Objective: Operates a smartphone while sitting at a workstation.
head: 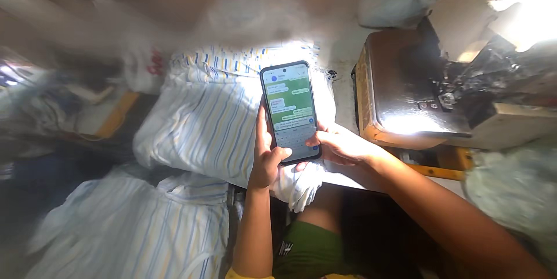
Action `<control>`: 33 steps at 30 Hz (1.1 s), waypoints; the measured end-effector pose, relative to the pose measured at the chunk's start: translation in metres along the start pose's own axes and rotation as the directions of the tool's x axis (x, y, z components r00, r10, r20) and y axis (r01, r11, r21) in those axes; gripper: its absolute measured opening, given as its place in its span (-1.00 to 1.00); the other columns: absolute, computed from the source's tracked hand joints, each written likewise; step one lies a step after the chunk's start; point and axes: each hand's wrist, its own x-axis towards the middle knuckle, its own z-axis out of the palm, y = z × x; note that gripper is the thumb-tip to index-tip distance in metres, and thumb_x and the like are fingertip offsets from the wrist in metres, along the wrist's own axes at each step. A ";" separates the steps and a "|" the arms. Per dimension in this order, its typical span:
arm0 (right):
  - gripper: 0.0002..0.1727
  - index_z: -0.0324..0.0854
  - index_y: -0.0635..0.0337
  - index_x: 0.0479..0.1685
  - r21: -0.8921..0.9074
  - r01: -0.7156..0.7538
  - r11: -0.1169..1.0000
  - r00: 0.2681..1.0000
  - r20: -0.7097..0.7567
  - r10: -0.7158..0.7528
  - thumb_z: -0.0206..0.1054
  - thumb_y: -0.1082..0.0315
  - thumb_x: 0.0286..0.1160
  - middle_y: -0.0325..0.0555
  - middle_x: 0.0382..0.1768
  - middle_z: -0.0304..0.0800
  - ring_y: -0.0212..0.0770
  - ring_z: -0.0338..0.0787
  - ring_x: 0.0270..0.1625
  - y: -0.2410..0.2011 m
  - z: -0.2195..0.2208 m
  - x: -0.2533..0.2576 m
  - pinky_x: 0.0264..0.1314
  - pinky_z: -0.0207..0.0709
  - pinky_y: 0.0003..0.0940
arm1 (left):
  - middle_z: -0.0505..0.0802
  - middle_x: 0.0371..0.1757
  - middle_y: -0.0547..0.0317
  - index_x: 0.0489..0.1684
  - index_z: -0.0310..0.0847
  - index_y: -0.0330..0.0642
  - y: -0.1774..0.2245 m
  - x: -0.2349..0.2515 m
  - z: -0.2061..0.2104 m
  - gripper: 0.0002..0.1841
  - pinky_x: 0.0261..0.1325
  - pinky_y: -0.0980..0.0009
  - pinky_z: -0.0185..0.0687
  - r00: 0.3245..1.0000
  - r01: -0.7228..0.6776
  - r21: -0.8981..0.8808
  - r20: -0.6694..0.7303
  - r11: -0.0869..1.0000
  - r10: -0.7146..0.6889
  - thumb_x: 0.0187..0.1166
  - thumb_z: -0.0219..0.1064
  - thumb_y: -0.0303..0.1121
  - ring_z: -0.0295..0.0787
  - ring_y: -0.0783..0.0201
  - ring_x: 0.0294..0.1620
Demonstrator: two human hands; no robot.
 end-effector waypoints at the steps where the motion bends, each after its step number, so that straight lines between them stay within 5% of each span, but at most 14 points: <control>1: -0.54 0.33 0.02 0.37 -0.002 0.005 1.000 1.000 -0.003 -0.005 -0.12 0.63 0.58 -0.19 0.03 0.85 -0.22 0.92 0.00 0.001 0.000 0.000 0.02 0.86 -0.25 | 0.59 0.53 0.41 0.87 -0.26 0.03 0.000 0.000 0.000 0.05 0.39 0.39 0.68 1.000 -0.001 0.005 -0.003 1.000 0.001 0.18 0.23 -0.58 0.66 0.44 0.41; 7: -0.42 0.28 0.04 0.43 -0.147 0.064 0.987 0.998 0.002 -0.064 0.15 0.68 0.40 -0.27 0.05 0.85 -0.30 0.92 -0.01 0.007 -0.006 0.002 0.00 0.87 -0.32 | 0.58 0.53 0.35 0.87 -0.28 -0.05 0.001 0.001 0.002 0.05 0.42 0.36 0.67 1.000 -0.028 0.075 -0.009 0.997 0.029 0.19 0.22 -0.60 0.65 0.43 0.42; 13: -0.62 0.34 0.07 0.32 -0.029 0.037 0.999 0.994 -0.104 -0.040 -0.05 0.59 0.62 -0.19 -0.08 0.86 -0.25 0.93 -0.14 0.002 0.009 0.000 -0.13 0.87 -0.32 | 0.56 0.51 0.21 0.80 -0.38 -0.29 -0.002 0.002 0.000 0.08 0.40 0.32 0.66 0.997 -0.072 0.136 0.009 0.988 0.071 0.18 0.32 -0.46 0.62 0.41 0.42; 17: -0.67 0.36 0.09 0.30 0.017 0.042 0.999 0.990 -0.135 -0.040 -0.10 0.56 0.70 -0.16 -0.09 0.86 -0.24 0.93 -0.15 0.003 0.012 0.001 -0.16 0.87 -0.31 | 0.56 0.54 0.37 0.88 -0.32 0.00 0.001 0.000 0.002 0.07 0.42 0.37 0.67 0.999 -0.035 0.097 0.040 0.995 0.031 0.20 0.25 -0.53 0.64 0.45 0.41; 21: -0.60 0.39 -0.01 0.19 0.038 0.016 0.999 0.994 -0.107 -0.012 -0.12 0.52 0.43 -0.26 -0.10 0.85 -0.31 0.90 -0.09 0.002 0.010 -0.001 -0.11 0.84 -0.34 | 0.57 0.55 0.39 0.89 -0.29 0.04 0.000 0.000 0.001 0.07 0.43 0.36 0.66 0.999 -0.030 0.060 0.023 0.998 0.028 0.22 0.27 -0.53 0.64 0.44 0.43; 33: -0.62 0.38 -0.01 0.22 0.091 -0.004 0.996 0.995 -0.102 0.013 -0.25 0.44 0.60 -0.20 -0.07 0.85 -0.26 0.91 -0.06 0.002 0.007 0.001 -0.09 0.84 -0.32 | 0.58 0.54 0.40 0.89 -0.32 0.08 0.000 -0.001 0.001 0.08 0.39 0.38 0.68 1.000 -0.012 0.021 0.010 1.000 0.012 0.21 0.26 -0.54 0.67 0.45 0.39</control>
